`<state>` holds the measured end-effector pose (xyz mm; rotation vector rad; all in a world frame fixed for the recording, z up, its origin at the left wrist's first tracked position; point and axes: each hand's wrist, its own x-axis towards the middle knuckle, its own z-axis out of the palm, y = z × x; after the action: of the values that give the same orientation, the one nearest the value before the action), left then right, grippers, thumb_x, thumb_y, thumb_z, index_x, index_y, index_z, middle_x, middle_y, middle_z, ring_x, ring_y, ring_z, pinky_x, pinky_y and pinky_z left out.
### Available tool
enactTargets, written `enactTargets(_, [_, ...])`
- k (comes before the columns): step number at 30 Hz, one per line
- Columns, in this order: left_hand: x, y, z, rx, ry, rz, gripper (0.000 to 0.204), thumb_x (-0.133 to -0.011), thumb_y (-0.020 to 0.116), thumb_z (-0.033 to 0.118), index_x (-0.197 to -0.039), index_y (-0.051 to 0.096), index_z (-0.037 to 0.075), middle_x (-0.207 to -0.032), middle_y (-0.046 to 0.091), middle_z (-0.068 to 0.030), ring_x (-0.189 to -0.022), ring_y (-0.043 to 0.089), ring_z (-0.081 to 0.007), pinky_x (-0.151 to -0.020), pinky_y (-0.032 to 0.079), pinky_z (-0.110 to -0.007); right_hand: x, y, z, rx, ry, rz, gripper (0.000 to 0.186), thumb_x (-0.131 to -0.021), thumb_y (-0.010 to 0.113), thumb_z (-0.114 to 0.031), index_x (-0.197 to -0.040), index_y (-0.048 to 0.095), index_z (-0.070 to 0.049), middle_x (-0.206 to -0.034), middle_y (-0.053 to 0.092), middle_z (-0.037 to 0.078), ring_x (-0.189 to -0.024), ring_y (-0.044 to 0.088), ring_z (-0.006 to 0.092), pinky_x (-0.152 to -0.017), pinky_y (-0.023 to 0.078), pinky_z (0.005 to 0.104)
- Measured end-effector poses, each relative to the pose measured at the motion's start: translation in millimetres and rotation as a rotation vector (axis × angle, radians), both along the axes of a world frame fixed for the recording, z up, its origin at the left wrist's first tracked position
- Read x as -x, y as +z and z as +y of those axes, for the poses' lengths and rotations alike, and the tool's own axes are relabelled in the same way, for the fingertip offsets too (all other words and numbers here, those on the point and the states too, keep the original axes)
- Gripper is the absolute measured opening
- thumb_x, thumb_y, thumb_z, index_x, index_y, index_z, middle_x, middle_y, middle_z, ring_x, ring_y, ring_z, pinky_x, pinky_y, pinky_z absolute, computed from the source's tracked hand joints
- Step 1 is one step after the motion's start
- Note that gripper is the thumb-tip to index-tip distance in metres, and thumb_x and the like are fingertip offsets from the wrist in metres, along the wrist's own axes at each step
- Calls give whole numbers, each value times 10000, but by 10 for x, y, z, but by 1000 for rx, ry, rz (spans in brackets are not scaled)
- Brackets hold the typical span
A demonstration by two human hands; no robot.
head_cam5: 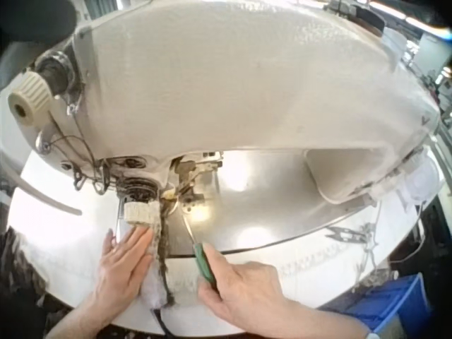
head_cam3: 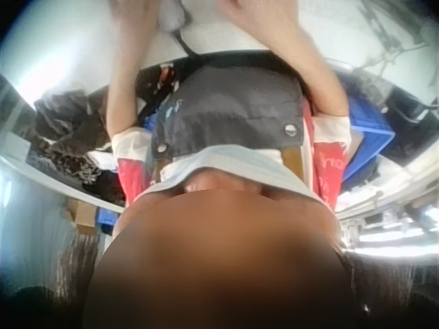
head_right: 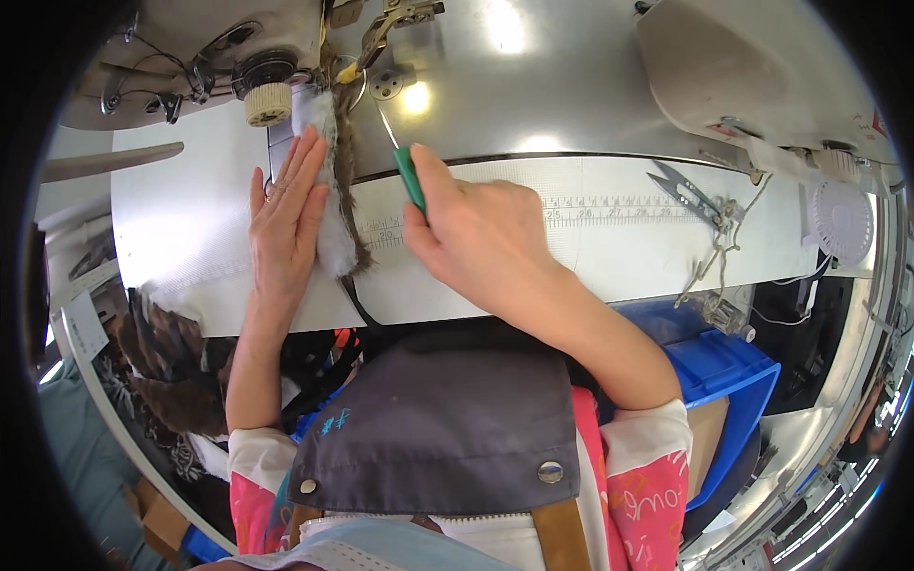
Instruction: Sewing and trimming processed fur materials using an industrial sewing machine.
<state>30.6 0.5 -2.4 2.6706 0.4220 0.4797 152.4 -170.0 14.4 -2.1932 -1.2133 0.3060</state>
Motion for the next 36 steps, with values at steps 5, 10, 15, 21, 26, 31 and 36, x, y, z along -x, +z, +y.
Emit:
enactTargets(5, [1,0,2,0,6,10,349,-923,523,172,-1265,538,105,-1333,502,-54,-1242,468,-199,-1058,233,-457,56,-126,274,-79,33,-162,364,-802,571,-171,-1065,504,72,-499,556,75,-419,558,241,-397,431,352])
enactTargets(10, [5,0,6,3,4,15,352,-925,522,180,-1270,535,109,-1340,496,-53,-1244,466,-198,-1063,218,-461,107,-104,342,19,35,-121,386,-817,587,-172,-1143,493,14,-632,601,76,-524,583,250,-467,432,359])
enactTargets(15, [8,-11,4,-3,8,17,356,-923,525,186,-1270,536,108,-1340,495,-54,-1244,466,-194,-1062,217,-462,67,-92,357,1,94,-100,391,-809,594,-166,-1150,497,0,-622,593,79,-526,579,260,-469,428,363])
enactTargets(21, [4,-19,1,-45,11,-8,348,-911,542,183,-1252,554,111,-1322,513,-47,-1234,477,-188,-1053,232,-467,-118,-64,302,26,370,-134,448,-768,615,-152,-1187,499,-46,-590,571,72,-513,559,278,-469,415,374])
enactTargets(26, [0,-11,-8,-132,-9,32,341,-899,558,179,-1232,570,111,-1312,524,-31,-1219,492,-189,-1040,245,-493,-159,-2,57,77,457,-142,477,-751,622,-147,-1203,503,-52,-567,546,80,-515,542,278,-471,407,382])
enactTargets(31, [0,23,-34,-195,-5,54,337,-891,564,173,-1221,577,107,-1320,516,-13,-1215,486,-187,-1030,250,-521,-141,82,-250,37,347,-4,489,-740,646,-164,-1203,532,-57,-578,549,97,-521,539,285,-489,420,375])
enactTargets(36, [5,23,-60,-293,-9,25,333,-867,581,145,-1196,585,90,-1285,526,7,-1089,534,-215,-988,310,-526,98,-36,-70,-76,107,8,455,-764,638,-170,-1190,531,-52,-575,558,110,-507,551,293,-499,436,377])
